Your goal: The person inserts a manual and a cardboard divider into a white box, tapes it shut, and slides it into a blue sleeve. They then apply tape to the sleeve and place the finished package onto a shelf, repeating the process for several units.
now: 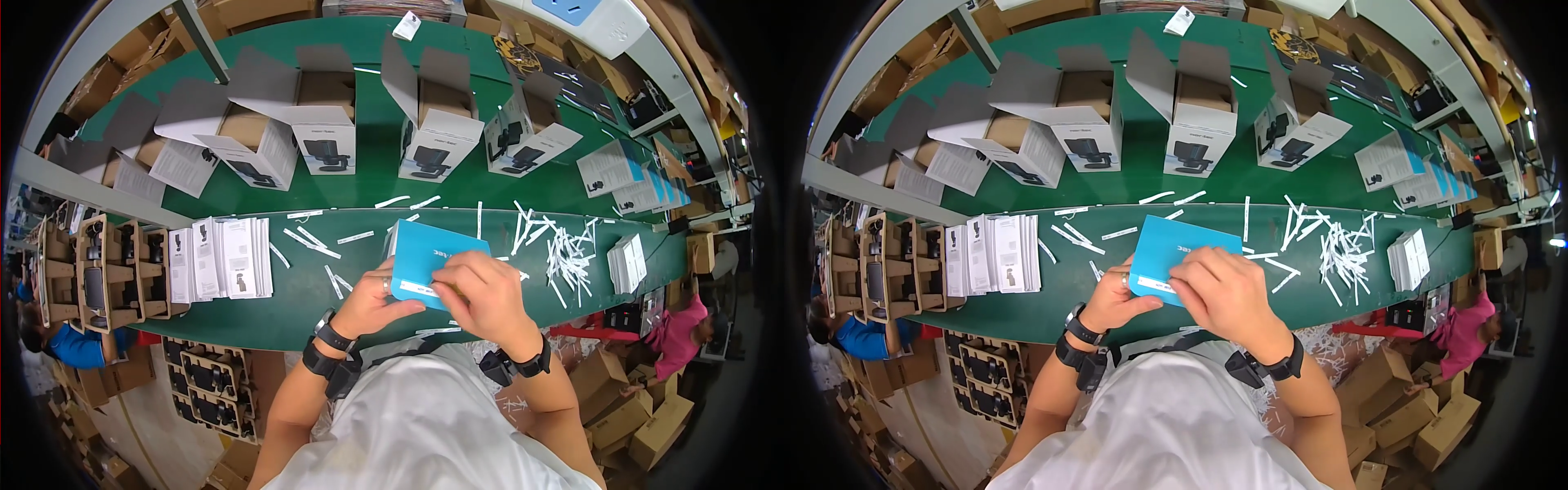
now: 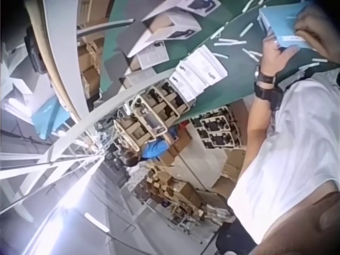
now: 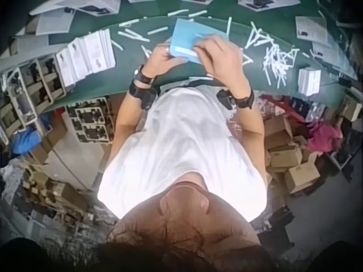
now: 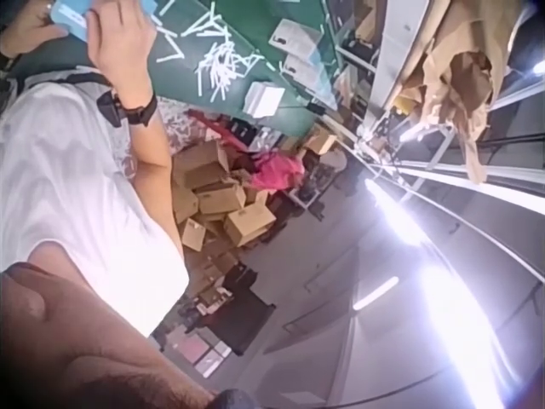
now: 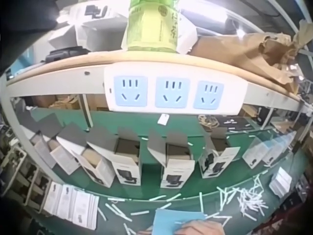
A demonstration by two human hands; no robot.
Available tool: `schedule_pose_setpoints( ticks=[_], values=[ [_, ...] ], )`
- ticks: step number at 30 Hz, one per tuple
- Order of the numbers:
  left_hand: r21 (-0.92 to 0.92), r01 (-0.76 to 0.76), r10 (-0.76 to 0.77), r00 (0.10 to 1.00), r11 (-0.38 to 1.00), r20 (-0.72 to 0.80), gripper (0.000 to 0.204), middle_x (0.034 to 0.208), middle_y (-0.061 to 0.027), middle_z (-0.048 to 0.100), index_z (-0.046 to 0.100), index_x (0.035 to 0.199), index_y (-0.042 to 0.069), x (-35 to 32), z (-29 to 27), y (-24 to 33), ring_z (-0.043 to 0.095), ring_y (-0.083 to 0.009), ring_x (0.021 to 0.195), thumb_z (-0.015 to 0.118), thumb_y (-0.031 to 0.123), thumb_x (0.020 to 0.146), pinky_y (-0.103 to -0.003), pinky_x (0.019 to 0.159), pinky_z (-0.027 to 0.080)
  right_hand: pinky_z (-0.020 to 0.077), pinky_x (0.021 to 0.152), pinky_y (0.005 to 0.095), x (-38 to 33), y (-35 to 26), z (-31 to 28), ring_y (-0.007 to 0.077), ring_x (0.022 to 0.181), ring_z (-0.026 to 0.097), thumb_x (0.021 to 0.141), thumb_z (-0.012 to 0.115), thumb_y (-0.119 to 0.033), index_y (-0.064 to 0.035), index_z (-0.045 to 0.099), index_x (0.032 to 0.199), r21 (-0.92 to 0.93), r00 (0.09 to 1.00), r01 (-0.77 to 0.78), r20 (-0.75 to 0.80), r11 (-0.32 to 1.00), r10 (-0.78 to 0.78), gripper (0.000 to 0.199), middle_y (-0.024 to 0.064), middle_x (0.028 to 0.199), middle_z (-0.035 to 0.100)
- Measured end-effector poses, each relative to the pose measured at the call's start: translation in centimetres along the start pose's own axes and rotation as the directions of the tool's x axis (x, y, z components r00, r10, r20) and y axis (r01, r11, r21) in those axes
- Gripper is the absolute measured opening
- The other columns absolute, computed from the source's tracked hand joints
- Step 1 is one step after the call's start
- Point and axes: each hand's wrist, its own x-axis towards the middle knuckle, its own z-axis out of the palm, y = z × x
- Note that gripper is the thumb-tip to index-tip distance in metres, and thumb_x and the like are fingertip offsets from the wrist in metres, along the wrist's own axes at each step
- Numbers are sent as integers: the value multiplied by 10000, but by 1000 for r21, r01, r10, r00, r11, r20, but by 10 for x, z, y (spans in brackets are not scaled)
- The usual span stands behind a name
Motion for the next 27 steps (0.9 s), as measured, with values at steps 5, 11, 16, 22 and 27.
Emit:
schedule_pose_setpoints(
  ticks=[5,11,16,22,27],
  values=[
    [16,-47,47,999,999,26,286,1159,-102,704,739,1084,61,-1,-5,1,606,-301,1142,819,85,810,-404,984,472,507,567,324,-1,2,5,202,707,661,767,821,-124,-84,682,907,102,989,105,95,989,-115,201,67,888,665],
    [96,-114,127,982,989,-141,334,1351,-139,581,720,1101,67,-11,-5,-12,498,-320,1295,834,82,787,-438,1076,412,467,615,270,-67,26,-22,180,751,607,905,736,-257,-28,648,995,894,896,-132,-77,427,438,261,85,854,636],
    [-118,-288,196,847,950,-495,611,1531,-157,388,608,1306,112,-1,18,-13,345,-360,1448,854,56,749,-482,1163,328,522,661,349,-178,114,-50,212,688,609,829,750,-525,-35,674,1120,-641,627,-539,128,547,768,575,58,725,648],
    [402,-121,168,982,908,-84,571,1370,-107,575,675,1238,128,-14,-26,0,378,-439,1434,901,134,714,-553,1122,396,494,608,274,-96,8,13,163,624,555,686,884,-130,-86,709,1208,84,928,-327,-160,941,336,552,138,1294,630],
    [521,-196,238,971,831,-15,489,1338,-85,605,751,1153,137,-17,-35,-13,421,-427,1403,897,112,687,-510,1078,485,465,554,248,-93,25,53,129,629,549,735,836,-73,-86,729,1172,60,953,-184,-235,981,193,450,121,1255,653]
  ],
)
